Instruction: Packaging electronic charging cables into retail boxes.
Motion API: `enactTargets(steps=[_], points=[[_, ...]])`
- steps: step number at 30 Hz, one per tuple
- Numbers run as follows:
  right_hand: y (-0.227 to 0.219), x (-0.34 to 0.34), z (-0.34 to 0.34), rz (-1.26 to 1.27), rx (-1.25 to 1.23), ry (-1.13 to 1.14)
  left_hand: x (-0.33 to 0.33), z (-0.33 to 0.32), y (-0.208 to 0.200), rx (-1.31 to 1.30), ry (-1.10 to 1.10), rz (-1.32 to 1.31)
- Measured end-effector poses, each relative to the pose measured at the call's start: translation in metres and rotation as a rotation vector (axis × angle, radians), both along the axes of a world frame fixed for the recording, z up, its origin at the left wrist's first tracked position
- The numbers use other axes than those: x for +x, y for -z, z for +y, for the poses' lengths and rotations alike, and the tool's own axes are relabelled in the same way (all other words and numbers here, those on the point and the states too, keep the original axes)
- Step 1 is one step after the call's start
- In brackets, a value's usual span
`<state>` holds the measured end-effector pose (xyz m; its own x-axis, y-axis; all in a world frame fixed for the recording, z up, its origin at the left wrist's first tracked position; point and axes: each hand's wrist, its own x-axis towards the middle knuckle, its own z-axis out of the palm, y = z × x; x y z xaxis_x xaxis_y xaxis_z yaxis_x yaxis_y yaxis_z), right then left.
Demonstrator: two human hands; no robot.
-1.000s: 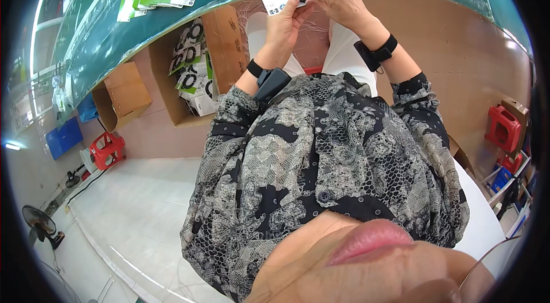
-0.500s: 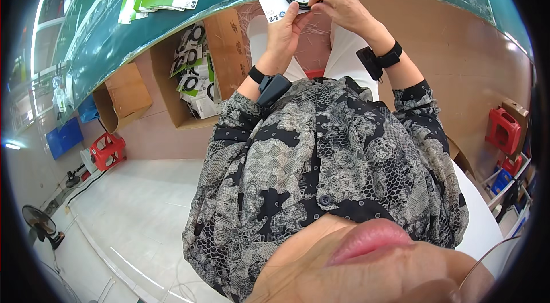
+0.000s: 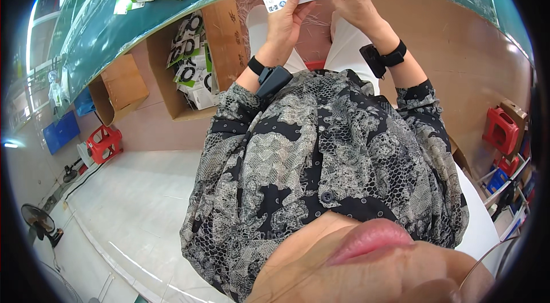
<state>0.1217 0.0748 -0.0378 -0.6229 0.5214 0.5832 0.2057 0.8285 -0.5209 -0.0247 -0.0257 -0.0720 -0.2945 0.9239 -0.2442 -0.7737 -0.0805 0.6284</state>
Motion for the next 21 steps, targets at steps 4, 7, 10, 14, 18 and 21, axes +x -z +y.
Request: enactTargets(steps=[4,7,10,14,18,21], points=[[-0.002,-0.003,-0.002,-0.011,0.001,-0.037,0.001,-0.001,0.002,0.029,0.015,-0.009],[-0.009,-0.009,-0.014,-0.116,0.113,0.009,0.002,-0.001,0.006,0.042,0.002,-0.054],[-0.004,-0.009,-0.016,-0.191,0.166,0.018,0.005,-0.001,0.006,0.046,-0.020,-0.011],[-0.002,-0.008,-0.012,-0.200,0.167,-0.101,0.004,0.000,0.006,0.044,-0.002,0.019],[-0.005,-0.005,-0.012,-0.197,0.121,-0.161,0.001,-0.001,0.009,-0.020,0.007,-0.017],[-0.008,-0.004,-0.013,-0.215,0.073,-0.162,0.000,-0.001,0.006,-0.055,0.026,-0.008]])
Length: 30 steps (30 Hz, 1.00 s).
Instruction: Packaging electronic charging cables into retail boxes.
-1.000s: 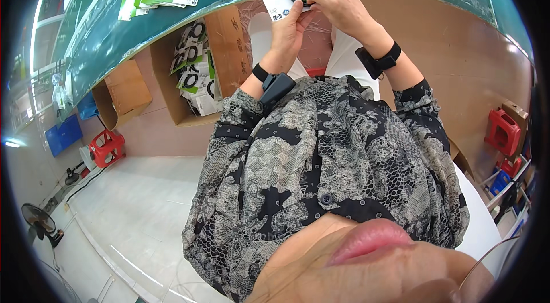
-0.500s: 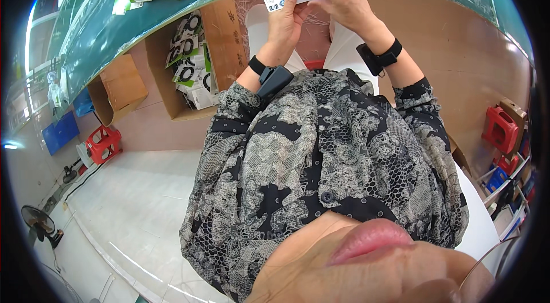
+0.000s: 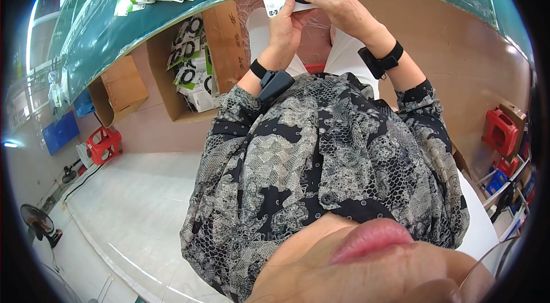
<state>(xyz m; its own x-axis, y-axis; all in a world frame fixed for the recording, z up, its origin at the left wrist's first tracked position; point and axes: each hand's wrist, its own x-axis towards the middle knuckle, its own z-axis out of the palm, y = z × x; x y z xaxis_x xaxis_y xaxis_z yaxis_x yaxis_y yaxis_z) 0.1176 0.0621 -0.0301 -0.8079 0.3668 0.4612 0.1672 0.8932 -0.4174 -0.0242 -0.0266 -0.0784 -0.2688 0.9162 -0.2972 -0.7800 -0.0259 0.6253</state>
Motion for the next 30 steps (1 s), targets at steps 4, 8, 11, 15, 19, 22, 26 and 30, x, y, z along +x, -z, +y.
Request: enactTargets(steps=[4,8,11,15,19,22,26,30], points=[[-0.004,0.002,0.005,-0.045,0.084,-0.024,-0.002,0.001,-0.001,-0.003,0.001,0.011],[0.008,-0.001,0.010,0.101,-0.014,0.023,-0.006,0.002,-0.001,-0.002,0.003,0.023],[0.007,0.002,0.016,0.043,0.024,0.038,-0.004,0.000,-0.002,-0.011,0.044,0.012],[0.010,-0.002,0.023,0.084,-0.036,0.055,0.004,0.000,0.005,0.067,0.013,-0.025],[0.009,0.000,0.022,0.111,0.022,0.034,0.007,0.004,0.004,0.079,-0.018,-0.075],[0.009,0.000,0.021,0.091,0.047,0.022,0.004,0.006,0.002,0.070,-0.030,-0.056],[0.010,-0.001,0.022,0.048,0.060,0.013,0.006,0.008,-0.004,0.053,-0.038,-0.053],[0.014,-0.003,0.021,0.059,0.085,-0.008,0.002,0.008,0.003,0.006,-0.069,-0.006]])
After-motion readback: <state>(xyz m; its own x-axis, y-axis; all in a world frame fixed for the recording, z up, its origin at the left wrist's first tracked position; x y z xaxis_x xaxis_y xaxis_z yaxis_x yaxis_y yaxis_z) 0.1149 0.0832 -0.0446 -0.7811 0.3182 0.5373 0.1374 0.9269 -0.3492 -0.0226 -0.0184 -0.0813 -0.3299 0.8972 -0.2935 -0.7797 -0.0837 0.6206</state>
